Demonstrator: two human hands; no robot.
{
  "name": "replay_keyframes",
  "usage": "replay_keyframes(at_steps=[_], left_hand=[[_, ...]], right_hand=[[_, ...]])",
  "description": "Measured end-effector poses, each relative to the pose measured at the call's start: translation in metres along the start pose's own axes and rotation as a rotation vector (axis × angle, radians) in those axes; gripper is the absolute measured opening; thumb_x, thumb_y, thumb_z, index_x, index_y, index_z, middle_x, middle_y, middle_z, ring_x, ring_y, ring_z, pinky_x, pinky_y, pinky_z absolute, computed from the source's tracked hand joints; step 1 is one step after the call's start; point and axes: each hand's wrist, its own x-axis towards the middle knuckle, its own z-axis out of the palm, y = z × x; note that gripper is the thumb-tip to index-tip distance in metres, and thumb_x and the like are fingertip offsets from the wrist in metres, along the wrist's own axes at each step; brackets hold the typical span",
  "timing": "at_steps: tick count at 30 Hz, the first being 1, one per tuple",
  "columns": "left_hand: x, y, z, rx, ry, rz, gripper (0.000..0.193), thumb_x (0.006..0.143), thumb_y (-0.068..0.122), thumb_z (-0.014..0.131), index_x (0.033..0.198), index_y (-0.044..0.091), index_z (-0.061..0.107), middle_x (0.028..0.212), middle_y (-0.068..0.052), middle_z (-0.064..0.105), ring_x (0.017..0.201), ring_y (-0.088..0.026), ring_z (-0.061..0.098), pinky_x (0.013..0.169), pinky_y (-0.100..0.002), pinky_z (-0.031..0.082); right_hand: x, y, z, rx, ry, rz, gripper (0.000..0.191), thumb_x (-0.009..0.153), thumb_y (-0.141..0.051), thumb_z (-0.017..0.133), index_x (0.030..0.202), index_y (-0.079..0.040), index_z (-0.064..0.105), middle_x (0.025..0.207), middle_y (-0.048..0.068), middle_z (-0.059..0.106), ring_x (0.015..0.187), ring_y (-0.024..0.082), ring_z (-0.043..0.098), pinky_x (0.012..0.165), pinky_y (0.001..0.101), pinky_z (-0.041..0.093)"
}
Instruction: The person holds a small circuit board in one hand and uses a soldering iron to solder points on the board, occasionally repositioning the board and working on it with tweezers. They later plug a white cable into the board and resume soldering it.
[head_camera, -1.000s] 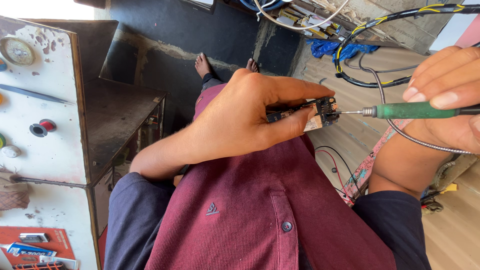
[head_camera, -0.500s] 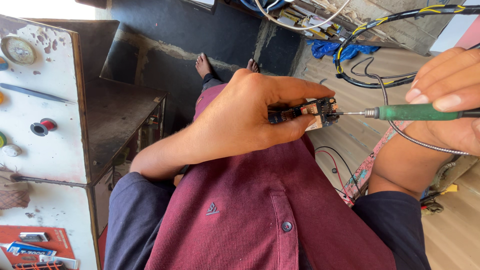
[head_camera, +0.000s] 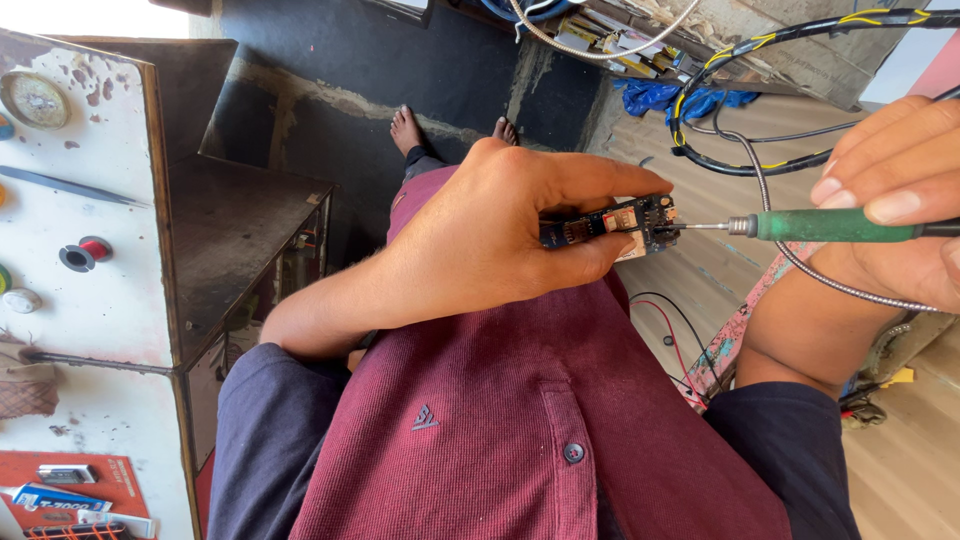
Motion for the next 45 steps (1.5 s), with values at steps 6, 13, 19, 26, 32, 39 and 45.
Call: replay_keyframes(at_steps=[6, 13, 19, 26, 32, 39, 45], left_hand=[[0.0, 0.0, 0.001, -0.001, -0.006, -0.015, 0.036, 0.096, 0.019, 0.078, 0.129, 0.01, 0.07, 0.103, -0.006, 0.08, 0.086, -0.011, 0.08, 0.08, -0.025, 0.062], [0.001, -0.001, 0.0, 0.004, -0.01, -0.011, 0.036, 0.095, 0.019, 0.078, 0.128, 0.009, 0.07, 0.105, -0.007, 0.08, 0.088, -0.012, 0.08, 0.081, -0.025, 0.062], [0.0, -0.002, 0.001, 0.006, -0.001, 0.003, 0.035, 0.095, 0.018, 0.079, 0.128, 0.009, 0.07, 0.107, -0.007, 0.079, 0.09, -0.012, 0.08, 0.083, -0.025, 0.062], [0.0, -0.002, 0.0, -0.002, -0.008, -0.012, 0.037, 0.094, 0.018, 0.079, 0.129, 0.009, 0.07, 0.105, -0.007, 0.079, 0.09, -0.013, 0.08, 0.083, -0.025, 0.062], [0.0, -0.002, 0.0, -0.01, -0.006, -0.02, 0.038, 0.093, 0.016, 0.08, 0.129, 0.009, 0.07, 0.104, -0.007, 0.079, 0.089, -0.012, 0.08, 0.082, -0.026, 0.062], [0.0, -0.002, 0.001, -0.024, -0.006, -0.028, 0.04, 0.092, 0.015, 0.08, 0.129, 0.009, 0.07, 0.101, -0.006, 0.08, 0.087, -0.012, 0.08, 0.08, -0.025, 0.062], [0.001, -0.003, 0.002, -0.024, 0.002, -0.028, 0.041, 0.091, 0.016, 0.081, 0.129, 0.009, 0.07, 0.099, -0.005, 0.079, 0.085, -0.011, 0.079, 0.079, -0.025, 0.062]], right_hand=[[0.0, 0.002, -0.003, 0.0, -0.034, -0.02, 0.043, 0.095, -0.047, 0.039, 0.084, -0.008, 0.054, 0.067, 0.011, 0.055, 0.05, 0.024, 0.054, 0.049, 0.0338, 0.047], [-0.006, 0.0, -0.001, 0.013, 0.031, 0.011, 0.042, 0.093, -0.046, 0.04, 0.084, -0.008, 0.055, 0.067, 0.012, 0.056, 0.049, 0.026, 0.054, 0.049, 0.0349, 0.047], [0.002, -0.003, 0.001, 0.019, -0.022, 0.028, 0.043, 0.093, -0.047, 0.041, 0.082, -0.008, 0.055, 0.066, 0.012, 0.055, 0.049, 0.024, 0.054, 0.05, 0.034, 0.048], [0.009, -0.007, 0.006, 0.029, -0.03, 0.038, 0.04, 0.089, -0.045, 0.044, 0.081, -0.008, 0.055, 0.066, 0.013, 0.055, 0.049, 0.024, 0.054, 0.05, 0.0346, 0.049], [0.009, -0.006, 0.009, 0.031, -0.007, 0.024, 0.04, 0.086, -0.044, 0.045, 0.078, -0.007, 0.055, 0.066, 0.013, 0.055, 0.051, 0.024, 0.055, 0.051, 0.0352, 0.05], [0.01, -0.006, 0.009, 0.03, -0.012, 0.024, 0.039, 0.086, -0.043, 0.044, 0.078, -0.006, 0.055, 0.066, 0.013, 0.055, 0.05, 0.025, 0.054, 0.049, 0.0353, 0.049], [0.01, -0.007, 0.011, 0.033, 0.01, 0.024, 0.04, 0.085, -0.044, 0.044, 0.077, -0.006, 0.055, 0.066, 0.014, 0.055, 0.05, 0.025, 0.054, 0.049, 0.035, 0.049]])
